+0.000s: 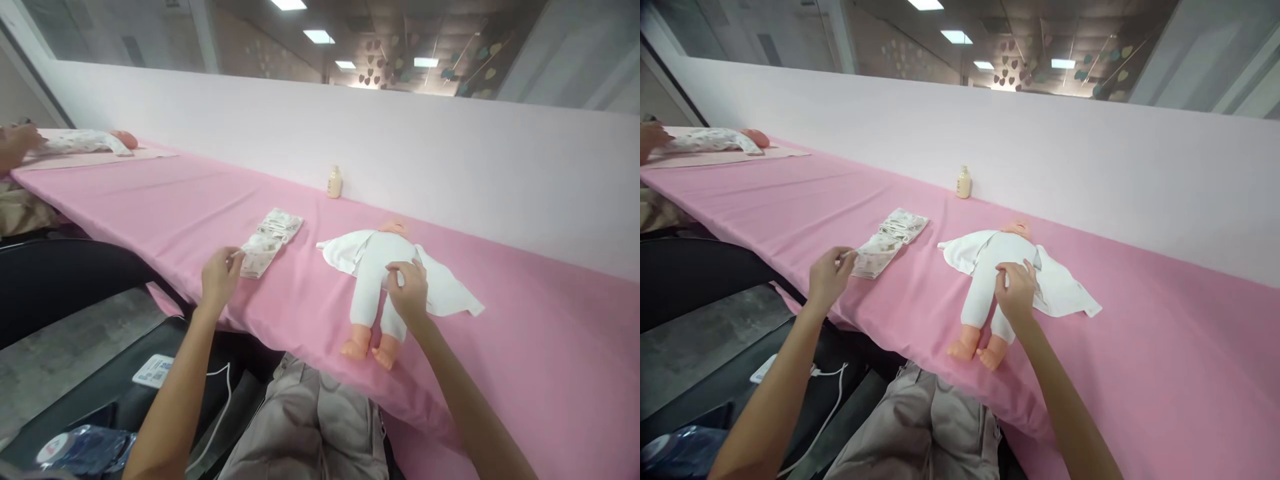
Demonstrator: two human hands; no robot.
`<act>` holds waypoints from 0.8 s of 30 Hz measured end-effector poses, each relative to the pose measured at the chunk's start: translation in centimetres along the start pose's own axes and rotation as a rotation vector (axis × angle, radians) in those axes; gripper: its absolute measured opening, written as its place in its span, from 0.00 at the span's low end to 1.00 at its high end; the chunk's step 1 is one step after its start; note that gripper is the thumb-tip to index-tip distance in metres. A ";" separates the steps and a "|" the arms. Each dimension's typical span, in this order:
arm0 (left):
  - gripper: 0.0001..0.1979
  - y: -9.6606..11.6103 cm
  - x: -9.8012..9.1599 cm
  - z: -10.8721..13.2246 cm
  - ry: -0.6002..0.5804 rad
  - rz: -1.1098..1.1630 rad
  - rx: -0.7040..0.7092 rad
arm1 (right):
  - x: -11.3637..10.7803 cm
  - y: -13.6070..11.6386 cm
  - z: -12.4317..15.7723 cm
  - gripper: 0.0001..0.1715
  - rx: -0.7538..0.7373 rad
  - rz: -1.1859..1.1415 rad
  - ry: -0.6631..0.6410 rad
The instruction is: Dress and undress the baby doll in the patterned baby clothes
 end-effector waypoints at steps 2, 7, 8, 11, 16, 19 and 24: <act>0.15 3.6 -1.2 -2.0 0.009 0.252 -0.017 | 0.6 -3.1 -1.6 0.10 -0.050 -0.094 -0.081; 0.15 18.0 -5.5 -1.5 -0.412 0.728 0.301 | -0.4 -11.5 -5.8 0.26 -0.001 -0.487 -0.364; 0.15 20.5 -6.6 -0.6 -0.528 0.785 0.400 | -1.0 -12.9 -6.1 0.29 0.017 -0.612 -0.463; 0.19 25.4 -9.4 1.1 -0.761 0.939 0.565 | -3.4 -15.9 -5.9 0.24 0.080 -0.877 -0.717; 0.30 28.9 -10.7 2.1 -0.911 0.872 0.756 | -7.2 -15.5 -4.9 0.20 0.305 -0.837 -0.745; 0.28 30.2 -10.2 1.7 -0.801 0.866 0.746 | -7.8 -15.0 -4.6 0.24 0.411 -0.906 -0.807; 0.21 30.4 -7.0 1.3 -0.620 0.948 0.629 | -6.4 -13.4 -4.6 0.23 0.578 -0.977 -0.742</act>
Point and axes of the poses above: each hand's wrist, its own z-axis away from the middle knuckle, its own x-axis out of the palm, y = z × x, the point moved 6 cm from there along -z, towards the middle knuckle, and after that the axes turned 8 degrees about y, right-handed, at the moved point
